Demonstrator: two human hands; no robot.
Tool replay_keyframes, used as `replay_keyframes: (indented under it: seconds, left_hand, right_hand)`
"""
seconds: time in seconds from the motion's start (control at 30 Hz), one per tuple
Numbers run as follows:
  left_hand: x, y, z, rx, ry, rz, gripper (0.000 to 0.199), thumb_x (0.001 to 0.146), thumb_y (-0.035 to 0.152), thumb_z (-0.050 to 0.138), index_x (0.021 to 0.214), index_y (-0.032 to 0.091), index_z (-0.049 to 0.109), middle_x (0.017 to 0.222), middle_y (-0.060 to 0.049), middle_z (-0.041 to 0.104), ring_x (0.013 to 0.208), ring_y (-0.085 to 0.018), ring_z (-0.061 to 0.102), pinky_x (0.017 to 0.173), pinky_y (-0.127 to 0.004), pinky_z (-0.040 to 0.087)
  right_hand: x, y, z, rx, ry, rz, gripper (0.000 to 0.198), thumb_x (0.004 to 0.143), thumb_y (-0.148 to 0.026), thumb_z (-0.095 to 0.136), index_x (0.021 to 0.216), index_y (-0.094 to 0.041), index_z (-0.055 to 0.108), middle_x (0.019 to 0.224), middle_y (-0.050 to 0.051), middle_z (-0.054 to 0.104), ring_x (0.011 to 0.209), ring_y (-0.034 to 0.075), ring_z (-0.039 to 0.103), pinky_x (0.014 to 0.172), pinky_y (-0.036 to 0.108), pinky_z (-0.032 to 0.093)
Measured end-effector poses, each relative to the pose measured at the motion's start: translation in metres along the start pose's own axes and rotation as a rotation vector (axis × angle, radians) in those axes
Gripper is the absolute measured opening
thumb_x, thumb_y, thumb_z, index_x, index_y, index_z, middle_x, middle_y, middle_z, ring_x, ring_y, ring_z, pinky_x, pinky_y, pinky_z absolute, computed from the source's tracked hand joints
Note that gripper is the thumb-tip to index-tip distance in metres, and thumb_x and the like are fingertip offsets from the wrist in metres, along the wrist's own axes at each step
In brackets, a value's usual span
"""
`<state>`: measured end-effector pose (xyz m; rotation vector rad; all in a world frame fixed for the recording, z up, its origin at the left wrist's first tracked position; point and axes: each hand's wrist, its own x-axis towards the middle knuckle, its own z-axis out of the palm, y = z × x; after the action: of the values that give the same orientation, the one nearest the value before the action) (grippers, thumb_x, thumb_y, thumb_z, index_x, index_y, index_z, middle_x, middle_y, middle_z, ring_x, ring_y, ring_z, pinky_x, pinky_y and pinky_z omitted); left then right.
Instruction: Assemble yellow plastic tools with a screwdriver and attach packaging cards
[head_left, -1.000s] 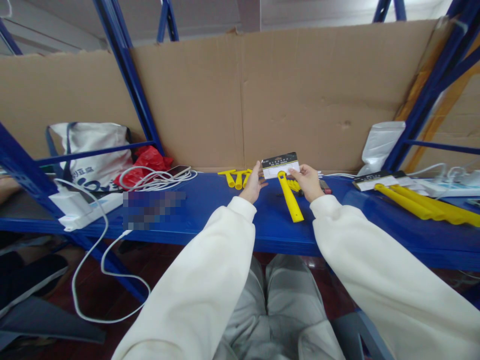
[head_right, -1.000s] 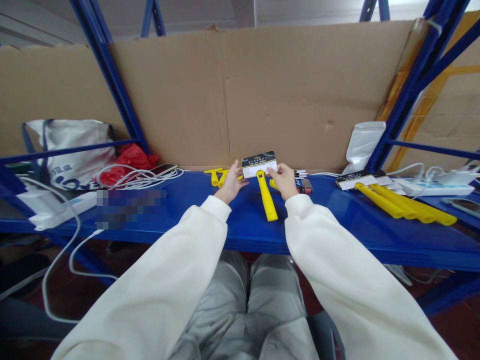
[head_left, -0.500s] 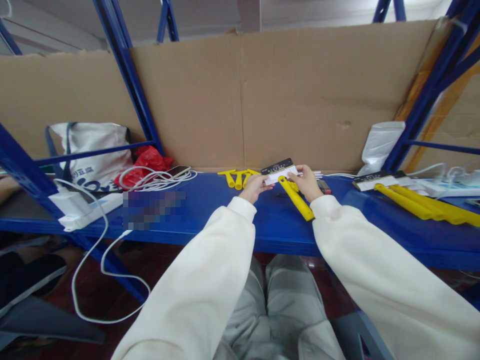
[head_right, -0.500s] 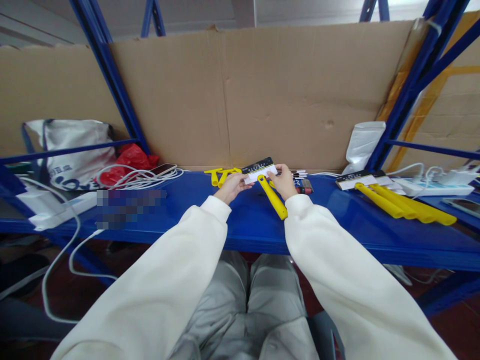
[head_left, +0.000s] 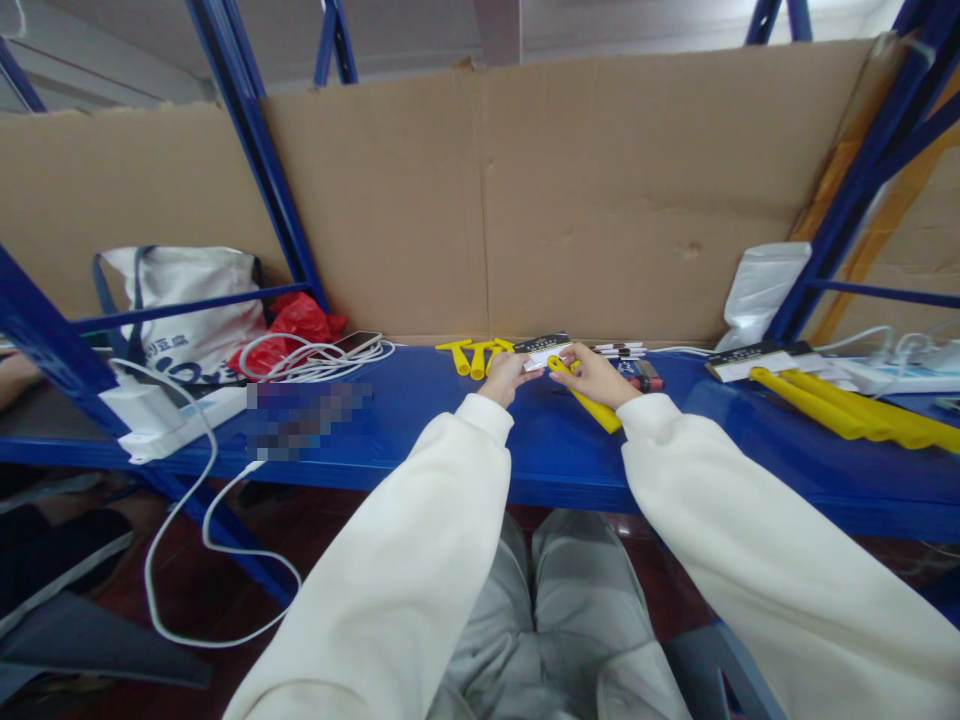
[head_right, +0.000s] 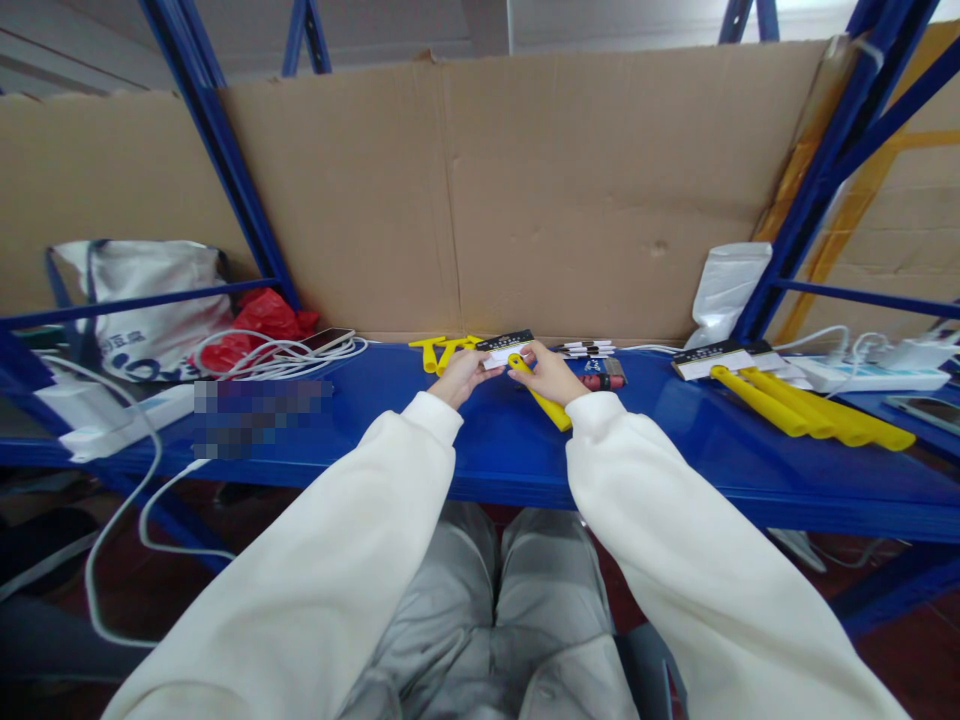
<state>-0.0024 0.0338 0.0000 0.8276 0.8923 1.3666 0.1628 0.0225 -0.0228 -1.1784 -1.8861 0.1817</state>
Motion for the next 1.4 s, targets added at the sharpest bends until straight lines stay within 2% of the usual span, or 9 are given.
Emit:
replay_keyframes:
  seconds: [0.2, 0.37, 0.57, 0.67, 0.83, 1.07, 1.13, 1.27, 1.4]
  left_hand:
    - [-0.003, 0.005, 0.0, 0.083, -0.01, -0.073, 0.02, 0.075, -0.002, 0.053, 0.087, 0.012, 0.06, 0.064, -0.004, 0.063, 0.065, -0.016, 0.067, 0.065, -0.027, 0.059]
    - [-0.004, 0.005, 0.0, 0.12, 0.016, -0.038, 0.017, 0.076, 0.002, 0.053, 0.087, 0.013, 0.059, 0.063, -0.004, 0.064, 0.061, -0.015, 0.067, 0.063, -0.025, 0.056]
    - [-0.003, 0.005, 0.0, 0.099, 0.068, -0.002, 0.011, 0.076, 0.004, 0.053, 0.077, 0.015, 0.057, 0.062, -0.004, 0.064, 0.057, -0.015, 0.066, 0.056, -0.023, 0.052]
    - [-0.002, 0.005, 0.0, 0.067, 0.086, 0.0, 0.012, 0.075, 0.004, 0.054, 0.079, 0.015, 0.058, 0.065, -0.004, 0.065, 0.061, -0.015, 0.067, 0.057, -0.022, 0.051]
    - [-0.003, 0.007, 0.0, 0.072, 0.105, 0.007, 0.015, 0.079, 0.005, 0.05, 0.087, 0.015, 0.058, 0.063, -0.002, 0.063, 0.059, -0.014, 0.067, 0.056, -0.02, 0.051]
    - [-0.005, 0.008, 0.002, 0.057, 0.105, 0.042, 0.018, 0.078, 0.002, 0.049, 0.087, 0.014, 0.059, 0.058, 0.0, 0.059, 0.052, -0.011, 0.062, 0.055, -0.02, 0.049]
    - [-0.004, 0.008, 0.002, 0.066, 0.093, 0.039, 0.017, 0.08, 0.004, 0.049, 0.089, 0.013, 0.06, 0.059, 0.0, 0.059, 0.052, -0.012, 0.062, 0.055, -0.02, 0.05]
    - [-0.002, 0.009, 0.001, 0.06, 0.098, 0.04, 0.017, 0.085, 0.01, 0.048, 0.097, 0.014, 0.059, 0.071, -0.002, 0.065, 0.051, -0.01, 0.062, 0.051, -0.019, 0.048]
    - [-0.001, 0.009, -0.001, 0.074, 0.095, 0.023, 0.014, 0.086, 0.012, 0.049, 0.096, 0.014, 0.059, 0.085, -0.006, 0.068, 0.053, -0.011, 0.064, 0.049, -0.02, 0.046]
  right_hand:
    - [-0.003, -0.002, 0.002, 0.042, -0.074, 0.022, 0.027, 0.073, -0.025, 0.065, 0.098, -0.02, 0.056, 0.098, 0.003, 0.065, 0.054, 0.009, 0.056, 0.062, 0.028, 0.051]
    - [-0.002, -0.005, 0.0, 0.033, -0.1, -0.022, 0.02, 0.074, -0.019, 0.062, 0.094, -0.02, 0.064, 0.098, 0.003, 0.067, 0.056, 0.01, 0.058, 0.067, 0.03, 0.052]
    - [-0.002, -0.01, -0.001, 0.079, -0.151, 0.015, 0.028, 0.075, -0.017, 0.06, 0.102, -0.02, 0.069, 0.103, 0.006, 0.07, 0.051, 0.01, 0.057, 0.064, 0.031, 0.053]
    - [-0.002, -0.01, -0.001, 0.099, -0.162, 0.027, 0.032, 0.076, -0.018, 0.059, 0.106, -0.019, 0.069, 0.108, 0.007, 0.069, 0.05, 0.009, 0.057, 0.058, 0.029, 0.053]
    - [-0.002, -0.01, -0.002, 0.095, -0.176, -0.001, 0.033, 0.077, -0.019, 0.059, 0.109, -0.021, 0.069, 0.103, 0.005, 0.071, 0.048, 0.008, 0.056, 0.054, 0.024, 0.051]
    - [-0.001, -0.014, -0.003, -0.033, -0.201, -0.022, 0.031, 0.081, -0.019, 0.055, 0.108, -0.022, 0.07, 0.099, 0.006, 0.073, 0.044, 0.01, 0.056, 0.057, 0.027, 0.052]
    - [-0.001, -0.016, -0.003, -0.077, -0.194, -0.042, 0.032, 0.081, -0.018, 0.054, 0.108, -0.022, 0.071, 0.101, 0.006, 0.073, 0.049, 0.013, 0.061, 0.062, 0.03, 0.053]
    - [0.003, -0.02, -0.011, -0.107, -0.114, -0.093, 0.027, 0.079, -0.017, 0.058, 0.1, -0.022, 0.074, 0.093, 0.006, 0.074, 0.075, 0.021, 0.069, 0.079, 0.034, 0.053]
    - [0.009, -0.016, -0.037, -0.202, -0.024, -0.029, 0.025, 0.075, -0.013, 0.062, 0.095, -0.022, 0.075, 0.087, 0.006, 0.074, 0.083, 0.025, 0.069, 0.085, 0.035, 0.051]
